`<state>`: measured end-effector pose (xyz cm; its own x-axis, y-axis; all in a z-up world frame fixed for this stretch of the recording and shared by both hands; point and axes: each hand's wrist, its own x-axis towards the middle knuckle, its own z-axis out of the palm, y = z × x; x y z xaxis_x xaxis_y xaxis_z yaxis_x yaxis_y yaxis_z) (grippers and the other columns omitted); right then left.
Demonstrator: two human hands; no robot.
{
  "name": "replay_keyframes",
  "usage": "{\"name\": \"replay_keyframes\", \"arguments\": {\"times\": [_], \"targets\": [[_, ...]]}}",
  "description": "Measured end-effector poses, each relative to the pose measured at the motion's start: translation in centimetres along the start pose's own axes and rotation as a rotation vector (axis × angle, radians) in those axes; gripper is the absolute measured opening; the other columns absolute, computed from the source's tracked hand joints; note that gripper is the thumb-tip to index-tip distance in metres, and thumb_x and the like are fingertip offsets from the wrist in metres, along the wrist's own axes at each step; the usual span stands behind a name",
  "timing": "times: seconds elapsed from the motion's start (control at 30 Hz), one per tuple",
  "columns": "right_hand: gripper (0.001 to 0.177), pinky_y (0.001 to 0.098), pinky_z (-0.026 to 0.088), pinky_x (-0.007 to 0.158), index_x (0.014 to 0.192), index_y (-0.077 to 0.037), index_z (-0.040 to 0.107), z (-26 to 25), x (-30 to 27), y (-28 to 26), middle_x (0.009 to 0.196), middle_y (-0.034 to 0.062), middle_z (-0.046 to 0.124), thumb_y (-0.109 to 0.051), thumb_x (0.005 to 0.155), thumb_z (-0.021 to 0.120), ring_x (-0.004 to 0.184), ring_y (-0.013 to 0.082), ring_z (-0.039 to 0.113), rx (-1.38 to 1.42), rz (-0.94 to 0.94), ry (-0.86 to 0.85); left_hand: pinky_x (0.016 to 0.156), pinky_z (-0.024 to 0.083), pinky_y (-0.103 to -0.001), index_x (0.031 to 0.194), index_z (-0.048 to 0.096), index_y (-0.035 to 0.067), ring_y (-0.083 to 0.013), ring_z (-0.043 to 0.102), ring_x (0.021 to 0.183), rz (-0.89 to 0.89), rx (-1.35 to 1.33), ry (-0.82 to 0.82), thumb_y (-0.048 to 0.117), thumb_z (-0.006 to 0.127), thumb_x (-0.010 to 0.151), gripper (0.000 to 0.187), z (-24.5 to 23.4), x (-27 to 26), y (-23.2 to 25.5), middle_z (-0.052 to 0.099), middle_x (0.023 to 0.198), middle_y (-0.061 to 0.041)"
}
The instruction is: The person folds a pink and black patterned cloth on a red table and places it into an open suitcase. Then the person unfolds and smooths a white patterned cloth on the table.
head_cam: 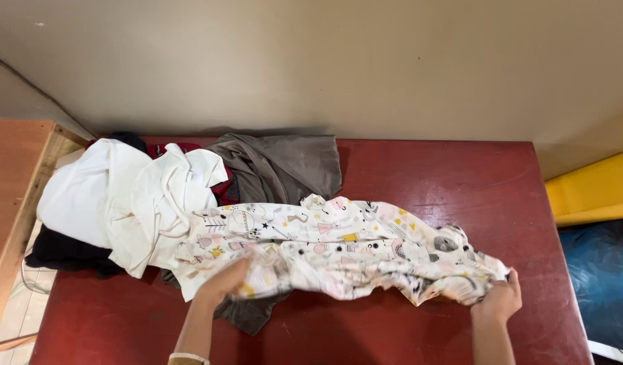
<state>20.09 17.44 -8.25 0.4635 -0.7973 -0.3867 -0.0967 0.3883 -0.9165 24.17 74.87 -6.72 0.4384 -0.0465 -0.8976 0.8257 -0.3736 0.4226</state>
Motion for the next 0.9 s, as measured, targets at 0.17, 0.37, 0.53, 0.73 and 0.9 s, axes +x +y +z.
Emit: {"name": "replay_keyframes", "arguments": {"times": [0.17,0.37,0.53,0.73,0.9], "targets": [[0.056,0.0592,0.034,0.112,0.145,-0.015,0.051,1.5,-3.6,2.3,0.155,0.0164,0.036,-0.011,0.09,0.061,0.139,0.0345,0.039,-0.951,-0.255,0.163,0.085,0.056,-0.033,0.108,0.081,0.027,-0.0129,0.07,0.088,0.17,0.941,-0.073,0.063,0.07,0.081,0.047,4.1,-1.3,0.8,0.076,0.099,0.001],[0.081,0.0654,0.026,0.106,0.148,-0.022,0.045,3.6,-6.3,6.2,0.155,0.0109,0.038,-0.049,0.079,0.078,0.143,0.0344,0.031,-1.58,-0.766,-0.567,0.098,0.048,-0.045,0.107,0.068,0.019,-0.0227,0.062,0.111,0.606,0.807,0.427,0.052,0.084,0.074,0.05,7.2,-3.7,3.4,0.068,0.106,-0.003],[0.067,0.0533,0.036,0.115,0.144,-0.039,0.051,1.9,-6.2,7.0,0.141,0.0028,0.052,-0.059,0.083,0.071,0.135,0.0249,0.046,-1.675,-0.553,-0.611,0.111,0.036,-0.048,0.12,0.065,0.023,-0.0248,0.047,0.128,0.632,0.902,0.217,0.046,0.089,0.071,0.06,10.9,-2.8,1.0,0.054,0.126,-0.005],[0.056,0.0565,0.032,0.119,0.14,-0.029,0.056,-2.4,-1.7,8.2,0.145,0.0047,0.053,-0.049,0.089,0.065,0.137,0.0281,0.048,-1.517,-0.732,-0.526,0.113,0.03,-0.057,0.128,0.064,0.027,-0.0206,0.058,0.121,0.739,1.066,0.438,0.035,0.08,0.084,0.048,10.7,1.7,-2.0,0.061,0.128,-0.002],[0.065,0.0647,0.026,0.112,0.148,-0.022,0.053,-6.2,0.9,7.4,0.162,0.0162,0.035,-0.051,0.091,0.063,0.147,0.037,0.031,-1.514,-0.716,-0.193,0.108,0.035,-0.052,0.145,0.052,0.032,-0.0254,0.059,0.116,0.681,1.018,0.474,0.046,0.078,0.081,0.071,7.6,-0.4,-1.6,0.061,0.119,-0.006]]}}
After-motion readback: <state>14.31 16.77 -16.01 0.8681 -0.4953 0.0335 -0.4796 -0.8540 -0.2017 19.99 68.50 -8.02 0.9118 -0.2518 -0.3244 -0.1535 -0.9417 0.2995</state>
